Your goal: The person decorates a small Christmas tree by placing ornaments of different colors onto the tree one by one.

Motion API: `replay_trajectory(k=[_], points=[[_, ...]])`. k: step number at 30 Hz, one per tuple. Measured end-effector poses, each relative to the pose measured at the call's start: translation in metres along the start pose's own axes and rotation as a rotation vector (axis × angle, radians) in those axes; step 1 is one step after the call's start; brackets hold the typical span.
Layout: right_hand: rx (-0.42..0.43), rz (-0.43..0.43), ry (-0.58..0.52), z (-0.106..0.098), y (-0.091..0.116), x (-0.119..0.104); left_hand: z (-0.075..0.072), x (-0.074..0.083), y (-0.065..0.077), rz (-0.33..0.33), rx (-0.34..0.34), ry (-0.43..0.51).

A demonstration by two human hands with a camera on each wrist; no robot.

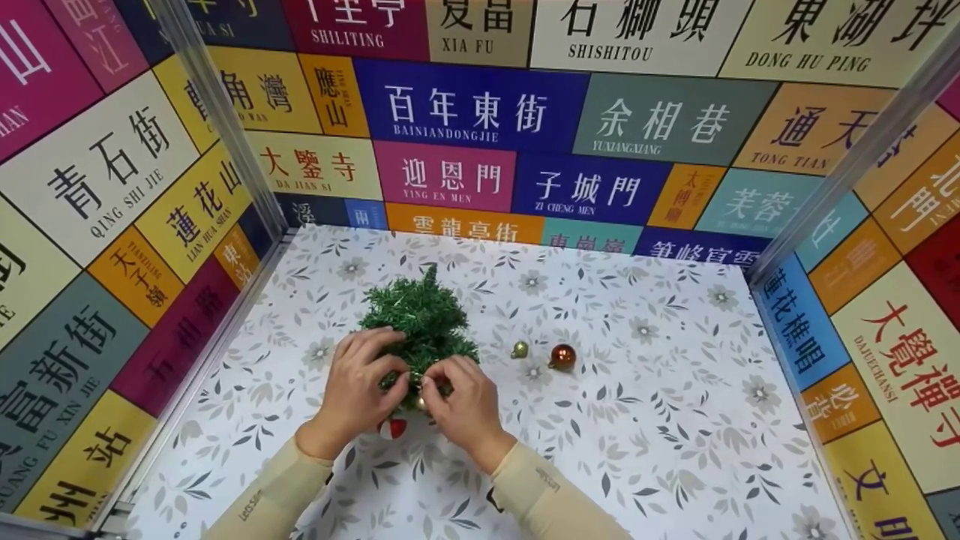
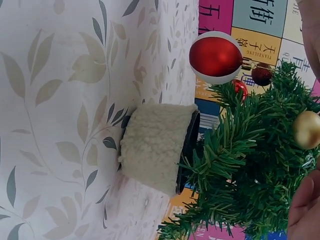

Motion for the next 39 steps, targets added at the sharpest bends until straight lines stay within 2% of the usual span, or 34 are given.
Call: replay_trajectory(k=[7,12,15,19,22,24,31,39], points=[[-0.001,0.106,-0.027,0.002,-0.001,0.010,0.001,-0.001,0.000,-0.010,-0.004,-0.016],[-0.041,0.167,-0.075,0.008,-0.001,0.013,0.001,-0.003,0.001,-0.034,-0.008,-0.035],[-0.064,0.115,0.001,0.009,0.000,0.010,0.001,-0.005,0.003,-0.040,-0.011,-0.044],[-0.066,-0.028,0.127,0.011,0.000,0.000,-0.001,-0.005,0.005,-0.033,-0.012,-0.051],[-0.077,-0.085,0.148,0.014,0.002,-0.004,-0.001,-0.005,0.007,-0.019,-0.011,-0.048],[-0.086,-0.080,0.131,0.015,0.003,-0.003,-0.002,-0.004,0.008,-0.012,-0.012,-0.045],[-0.090,0.014,0.029,0.014,0.004,0.003,0.001,-0.003,0.009,-0.002,-0.044,-0.052],[-0.065,-0.002,0.012,0.009,0.003,0.001,0.000,-0.004,0.009,-0.003,-0.028,-0.028]])
Point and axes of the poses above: each hand's wrist, its own y-axis away from the middle knuckle, its own z-axis out of the palm, x = y × z, the point moved 7 cm from there along -y, towards the middle knuckle, and after that the axes turned 11 degrees about -y, right-handed, at the moved point
